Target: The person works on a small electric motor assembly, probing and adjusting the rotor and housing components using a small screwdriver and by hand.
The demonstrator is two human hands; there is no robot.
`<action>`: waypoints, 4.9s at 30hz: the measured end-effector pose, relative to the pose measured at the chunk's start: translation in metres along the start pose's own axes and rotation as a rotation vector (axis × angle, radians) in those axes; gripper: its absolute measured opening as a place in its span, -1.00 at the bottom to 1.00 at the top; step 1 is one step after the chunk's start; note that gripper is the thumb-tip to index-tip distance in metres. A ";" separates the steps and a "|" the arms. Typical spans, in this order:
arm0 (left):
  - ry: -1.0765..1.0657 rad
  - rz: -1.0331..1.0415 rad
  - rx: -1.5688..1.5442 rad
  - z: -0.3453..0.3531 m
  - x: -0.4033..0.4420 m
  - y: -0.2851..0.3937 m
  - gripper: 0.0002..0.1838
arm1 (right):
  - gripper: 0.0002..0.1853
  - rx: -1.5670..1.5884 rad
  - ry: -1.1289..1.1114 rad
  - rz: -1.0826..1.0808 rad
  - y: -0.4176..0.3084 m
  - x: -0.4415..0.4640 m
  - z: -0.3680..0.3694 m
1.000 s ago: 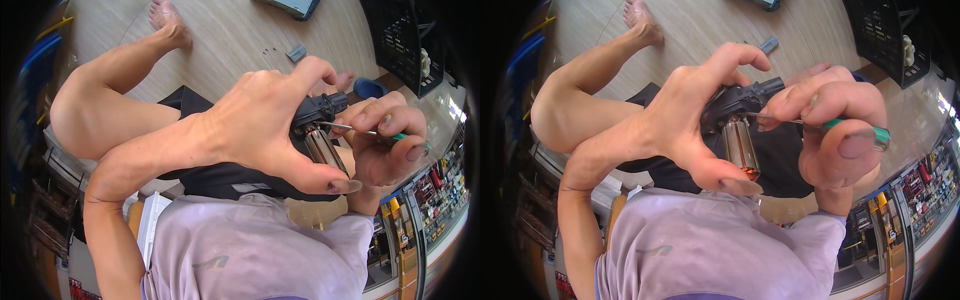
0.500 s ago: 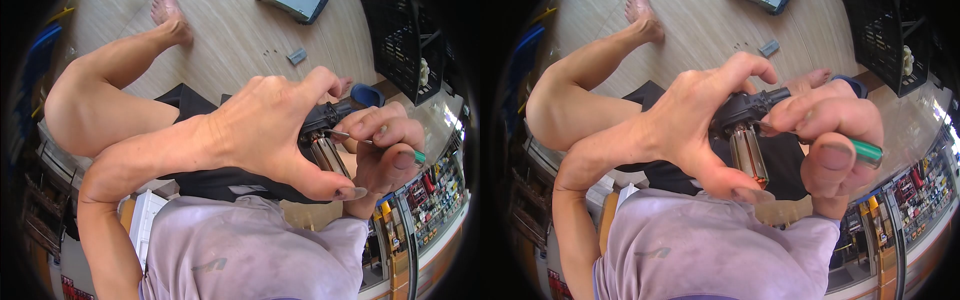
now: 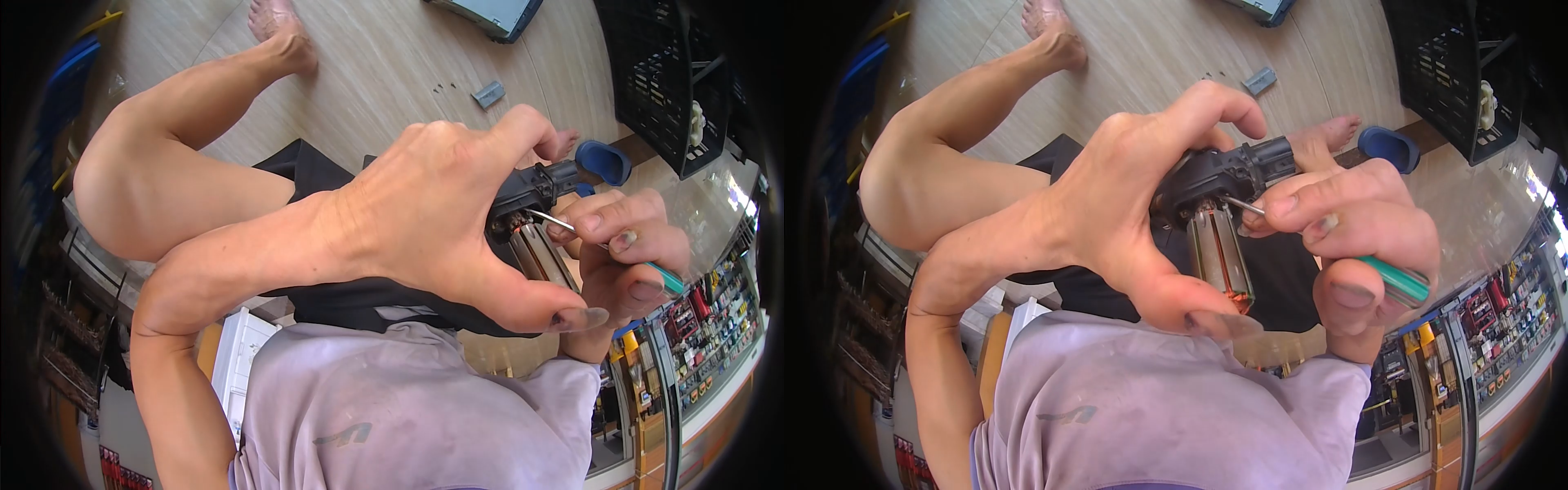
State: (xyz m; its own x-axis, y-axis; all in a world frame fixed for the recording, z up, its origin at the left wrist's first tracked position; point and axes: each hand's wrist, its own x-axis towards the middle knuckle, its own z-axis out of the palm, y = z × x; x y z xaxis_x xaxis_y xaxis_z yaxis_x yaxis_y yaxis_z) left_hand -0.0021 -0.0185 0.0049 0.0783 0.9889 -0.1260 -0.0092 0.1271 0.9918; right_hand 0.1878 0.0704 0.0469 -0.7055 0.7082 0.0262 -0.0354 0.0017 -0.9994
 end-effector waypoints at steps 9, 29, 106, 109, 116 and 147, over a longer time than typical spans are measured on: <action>0.030 0.010 -0.017 -0.003 0.006 0.000 -0.08 | -0.56 0.080 -0.020 -0.014 0.011 -0.001 -0.001; 0.002 -0.150 0.001 -0.012 0.006 0.003 -0.11 | -0.58 -0.029 -0.048 -0.161 0.026 0.000 0.000; -0.334 -0.403 -0.167 -0.008 0.008 -0.002 -0.47 | -0.62 -0.480 -0.234 0.193 -0.009 0.033 -0.013; -0.322 -0.400 -0.170 -0.006 0.010 -0.005 -0.51 | -0.61 -0.497 -0.296 0.206 -0.010 0.038 -0.020; -0.277 -0.433 -0.249 0.001 0.002 -0.018 -0.55 | -0.58 -0.344 -0.266 0.347 0.003 0.039 -0.026; -0.271 -0.391 -0.168 0.009 0.002 -0.020 -0.44 | -0.36 -0.109 0.010 0.287 0.001 0.010 -0.024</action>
State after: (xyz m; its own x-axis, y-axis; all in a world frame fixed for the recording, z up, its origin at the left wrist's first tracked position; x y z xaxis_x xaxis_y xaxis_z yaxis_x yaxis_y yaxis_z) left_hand 0.0071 -0.0196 -0.0149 0.3639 0.8122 -0.4560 -0.0864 0.5169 0.8517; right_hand 0.1976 0.0939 0.0457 -0.6689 0.6976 -0.2568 0.2405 -0.1239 -0.9627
